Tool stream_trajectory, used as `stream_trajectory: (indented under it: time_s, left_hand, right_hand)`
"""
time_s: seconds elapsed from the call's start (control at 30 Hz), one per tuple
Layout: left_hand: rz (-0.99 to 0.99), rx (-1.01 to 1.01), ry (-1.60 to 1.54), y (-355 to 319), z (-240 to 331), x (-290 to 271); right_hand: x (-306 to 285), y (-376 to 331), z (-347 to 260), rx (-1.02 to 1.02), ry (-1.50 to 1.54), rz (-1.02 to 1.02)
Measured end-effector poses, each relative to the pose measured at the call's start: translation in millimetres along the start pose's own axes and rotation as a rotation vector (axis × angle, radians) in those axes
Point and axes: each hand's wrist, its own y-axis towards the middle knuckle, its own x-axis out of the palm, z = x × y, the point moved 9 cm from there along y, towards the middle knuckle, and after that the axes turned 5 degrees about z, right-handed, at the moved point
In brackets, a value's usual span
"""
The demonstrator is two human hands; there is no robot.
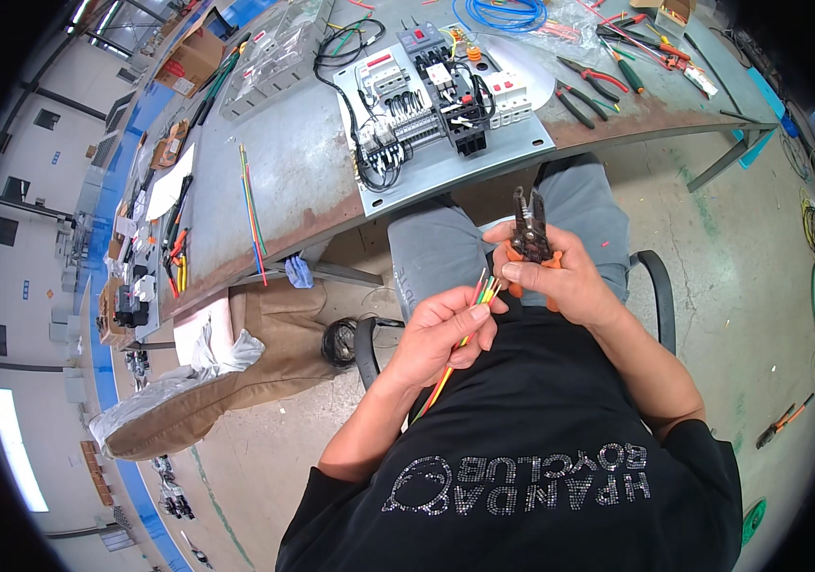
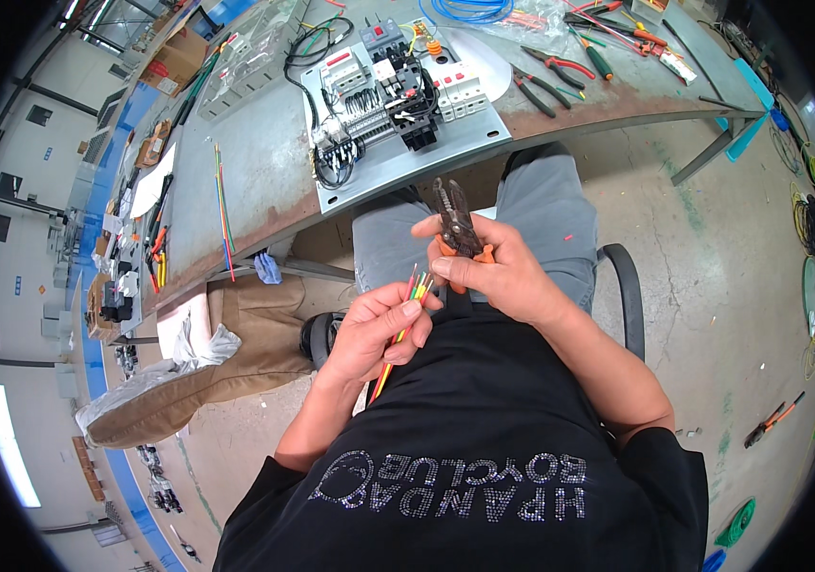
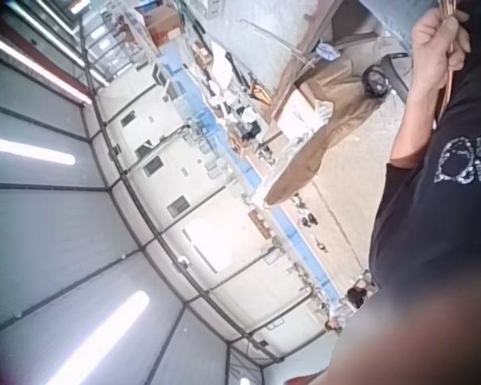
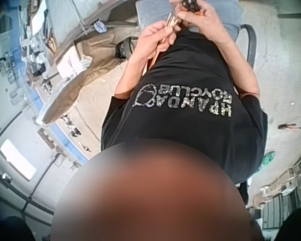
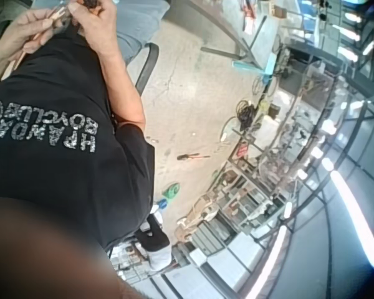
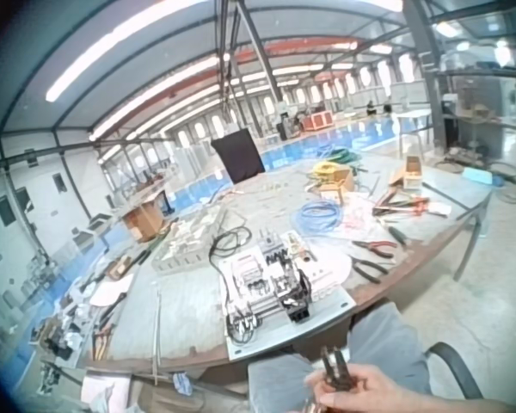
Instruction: The person strips the insulation from several colored electrical wires using pliers and a knife. They hold the wires in one hand and use the tools in the other to remove the outer coating, then place the stripped wires on the workbench.
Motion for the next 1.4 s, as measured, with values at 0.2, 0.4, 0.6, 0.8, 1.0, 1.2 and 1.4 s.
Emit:
stream_trajectory:
  time_s: [0.2,0.4,0.6,0.8,1.0,1.2,1.4]
  left_hand:
    - [0.015,0.013,0.073,-1,2,5]
    - [-0.005,0.031,0.102,-2,6,11]
    - [0.002,0.019,0.106,-2,6,12]
    - [0.006,0.015,0.087,-2,6,9]
    - [0.061,0.054,0.091,1,6,4]
    - [0.069,0.031,0.121,2,3,1]
    - [0.038,-0.056,-0.018,2,-2,0]
  right_hand:
    - [8,3,11,0.152,0.084,-0.065]
    - [15,1,19,0.266,0.188,-0.150]
    - [17,1,19,0.292,0.245,-0.159]
    - [13,1,17,0.231,0.235,-0.127]
    - [7,0,1,0.128,0.039,-0.067]
    - [13,2,-8,0.022,-0.093,-0.063]
    - [17,1,-18,-0.078,-0.173,-0.107]
